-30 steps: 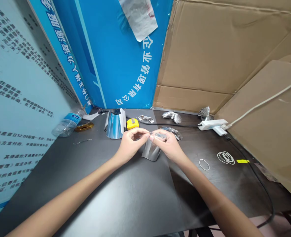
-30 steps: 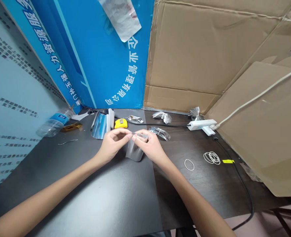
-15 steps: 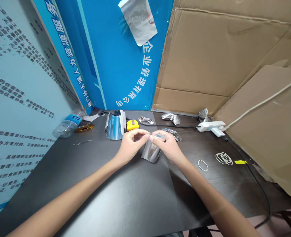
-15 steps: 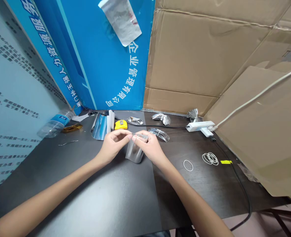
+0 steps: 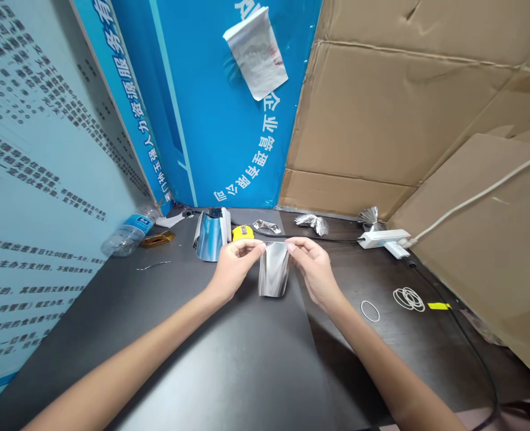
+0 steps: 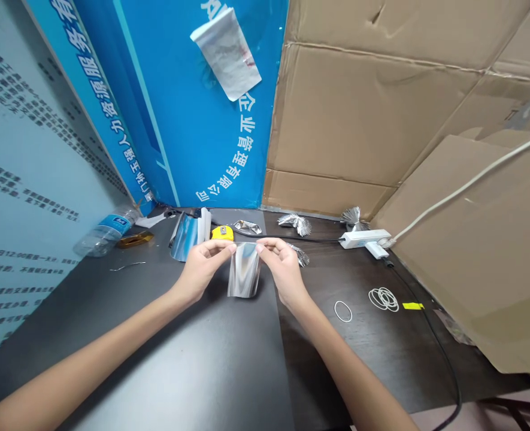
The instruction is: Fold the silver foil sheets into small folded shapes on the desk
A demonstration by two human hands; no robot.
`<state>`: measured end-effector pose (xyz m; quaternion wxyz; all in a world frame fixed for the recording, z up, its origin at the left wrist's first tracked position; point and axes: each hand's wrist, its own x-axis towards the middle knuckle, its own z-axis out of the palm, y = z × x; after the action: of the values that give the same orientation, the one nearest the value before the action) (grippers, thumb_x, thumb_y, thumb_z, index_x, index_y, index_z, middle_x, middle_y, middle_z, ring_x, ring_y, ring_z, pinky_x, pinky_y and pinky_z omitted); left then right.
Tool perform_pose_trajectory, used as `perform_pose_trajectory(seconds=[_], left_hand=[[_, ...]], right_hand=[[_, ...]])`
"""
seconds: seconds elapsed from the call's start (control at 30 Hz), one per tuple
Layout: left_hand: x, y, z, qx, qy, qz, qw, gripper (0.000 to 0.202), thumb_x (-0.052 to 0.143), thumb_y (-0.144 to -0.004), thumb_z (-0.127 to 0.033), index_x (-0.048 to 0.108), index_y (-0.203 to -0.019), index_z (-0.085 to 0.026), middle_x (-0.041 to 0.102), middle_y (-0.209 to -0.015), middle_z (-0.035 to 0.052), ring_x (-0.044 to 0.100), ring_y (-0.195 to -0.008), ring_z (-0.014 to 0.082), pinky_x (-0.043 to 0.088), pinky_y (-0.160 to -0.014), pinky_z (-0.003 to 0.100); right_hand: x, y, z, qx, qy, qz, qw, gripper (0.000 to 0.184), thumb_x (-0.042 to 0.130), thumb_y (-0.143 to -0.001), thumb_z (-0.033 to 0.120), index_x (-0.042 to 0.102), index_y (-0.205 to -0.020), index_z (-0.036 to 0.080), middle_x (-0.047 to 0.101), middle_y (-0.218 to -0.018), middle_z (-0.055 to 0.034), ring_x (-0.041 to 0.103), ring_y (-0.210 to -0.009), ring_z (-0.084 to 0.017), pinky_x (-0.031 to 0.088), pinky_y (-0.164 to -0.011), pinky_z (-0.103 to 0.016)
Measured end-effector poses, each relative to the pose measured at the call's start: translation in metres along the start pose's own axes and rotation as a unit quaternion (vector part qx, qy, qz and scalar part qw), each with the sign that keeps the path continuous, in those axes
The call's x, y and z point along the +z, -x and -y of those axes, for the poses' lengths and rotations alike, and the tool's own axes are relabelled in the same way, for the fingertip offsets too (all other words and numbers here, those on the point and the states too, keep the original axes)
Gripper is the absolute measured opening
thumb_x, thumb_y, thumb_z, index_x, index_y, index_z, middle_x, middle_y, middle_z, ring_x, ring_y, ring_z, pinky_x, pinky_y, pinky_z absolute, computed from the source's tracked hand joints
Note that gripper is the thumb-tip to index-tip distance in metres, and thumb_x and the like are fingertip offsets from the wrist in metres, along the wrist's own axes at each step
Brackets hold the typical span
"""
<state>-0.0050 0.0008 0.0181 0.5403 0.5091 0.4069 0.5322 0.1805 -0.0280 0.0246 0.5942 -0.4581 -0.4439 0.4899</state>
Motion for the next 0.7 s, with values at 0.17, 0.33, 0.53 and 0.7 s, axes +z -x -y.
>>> perform_pose_trajectory(seconds=[0.17, 0.33, 0.53, 0.7], left_hand=[[-0.002, -0.002, 0.001, -0.002, -0.009, -0.003, 1.0, 0.033, 0.087, -0.077, -0.047, 0.08, -0.088, -0.017, 0.08, -0.096, 0.0086, 0.072, -0.093, 0.0234, 0.054, -0.091, 0.036], [-0.007, -0.006, -0.007, 0.004, -0.047, 0.029, 0.998, 0.03, 0.086, -0.078, -0.045, 0.078, -0.087, -0.018, 0.078, -0.089, 0.0071, 0.07, -0.084, 0.0214, 0.054, -0.082, 0.033], [-0.008, -0.006, -0.011, 0.019, -0.063, 0.038, 0.997, 0.029, 0.084, -0.081, -0.046, 0.077, -0.087, -0.018, 0.076, -0.089, 0.0068, 0.069, -0.083, 0.0203, 0.053, -0.079, 0.031], [-0.009, -0.007, -0.012, 0.014, -0.051, 0.023, 0.998, 0.032, 0.085, -0.078, -0.048, 0.077, -0.087, -0.017, 0.076, -0.092, 0.0081, 0.068, -0.088, 0.0213, 0.053, -0.083, 0.032]], right_hand=[[-0.003, -0.004, -0.005, -0.004, -0.003, -0.025, 1.0, 0.032, 0.086, -0.078, 0.048, 0.076, -0.093, 0.021, 0.074, -0.092, -0.0045, 0.065, -0.082, -0.019, 0.053, -0.08, -0.034], [-0.006, -0.009, -0.008, -0.014, -0.005, -0.051, 0.999, 0.03, 0.09, -0.074, 0.046, 0.08, -0.087, 0.021, 0.076, -0.086, -0.0046, 0.064, -0.077, -0.019, 0.054, -0.079, -0.035], [-0.006, -0.011, -0.004, -0.032, 0.016, -0.064, 0.997, 0.029, 0.09, -0.073, 0.045, 0.081, -0.087, 0.021, 0.078, -0.087, -0.0055, 0.067, -0.08, -0.02, 0.055, -0.081, -0.037], [-0.005, -0.009, -0.006, 0.014, -0.035, -0.034, 0.999, 0.035, 0.089, -0.075, 0.048, 0.082, -0.096, 0.021, 0.078, -0.095, -0.0057, 0.067, -0.082, -0.019, 0.056, -0.082, -0.035]])
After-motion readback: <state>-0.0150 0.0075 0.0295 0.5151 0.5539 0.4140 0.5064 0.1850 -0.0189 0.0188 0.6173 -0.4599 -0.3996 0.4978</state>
